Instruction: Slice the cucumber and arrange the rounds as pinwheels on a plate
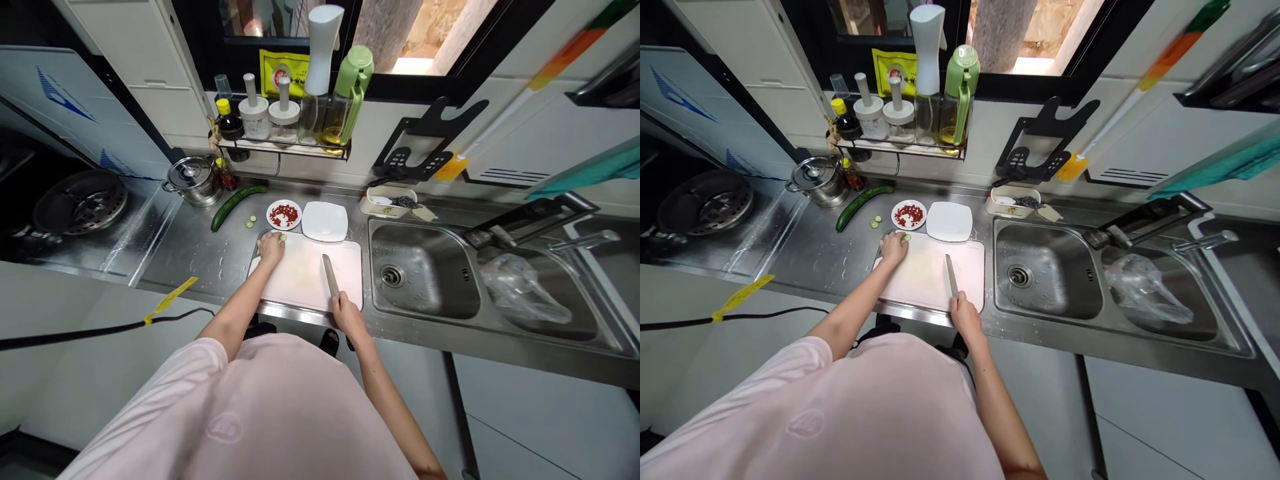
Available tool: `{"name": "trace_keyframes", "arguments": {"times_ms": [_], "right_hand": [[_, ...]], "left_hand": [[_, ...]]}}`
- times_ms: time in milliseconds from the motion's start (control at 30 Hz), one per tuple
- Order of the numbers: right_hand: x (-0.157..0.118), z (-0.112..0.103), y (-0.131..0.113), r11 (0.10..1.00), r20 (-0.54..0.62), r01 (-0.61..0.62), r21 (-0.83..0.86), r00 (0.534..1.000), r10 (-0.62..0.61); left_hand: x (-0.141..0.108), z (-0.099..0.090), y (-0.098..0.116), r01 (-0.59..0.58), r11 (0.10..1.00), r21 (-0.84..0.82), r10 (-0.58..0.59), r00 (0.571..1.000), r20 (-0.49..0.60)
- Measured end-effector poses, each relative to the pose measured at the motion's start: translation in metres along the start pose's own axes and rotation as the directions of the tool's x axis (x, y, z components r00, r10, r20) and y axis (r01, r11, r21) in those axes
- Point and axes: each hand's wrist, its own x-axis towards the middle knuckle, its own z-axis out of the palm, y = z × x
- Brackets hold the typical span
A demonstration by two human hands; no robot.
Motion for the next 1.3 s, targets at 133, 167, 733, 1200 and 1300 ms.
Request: {"name": "trace_keyframes", "arguments": {"times_ms": [133,167,733,1200,1300], "right_hand": [[0.001,0.002,0.002,1.000,-0.006,0.002,0.010,1.000,-0.002],[0.001,0.003,0.002,1.000,-0.007,0.000,0.014,1.000,0.000],[0.004,0.005,0.004,1.000,-0.006,0.007,0.024,1.000,-0.007],[0.004,0.005,0.001,0.999,-0.020,0.023,-0.028,1.000,-0.023],[0.001,0.004,0.000,0.998,-0.040,0.043,-0.056,0.998,-0.045]], "left_hand": [[0.007,0.006,0.002,-0.019,0.999,0.038,0.019,1.000,0.012],[0.008,0.007,0.001,-0.022,0.999,0.037,0.022,1.000,0.014],[0.007,0.008,0.008,0.088,0.952,-0.295,-0.067,0.995,0.081],[-0.039,0.030,0.019,-0.038,0.941,-0.335,0.126,0.962,0.244],[-0.039,0.031,0.020,-0.086,0.946,-0.313,0.152,0.970,0.191]]}}
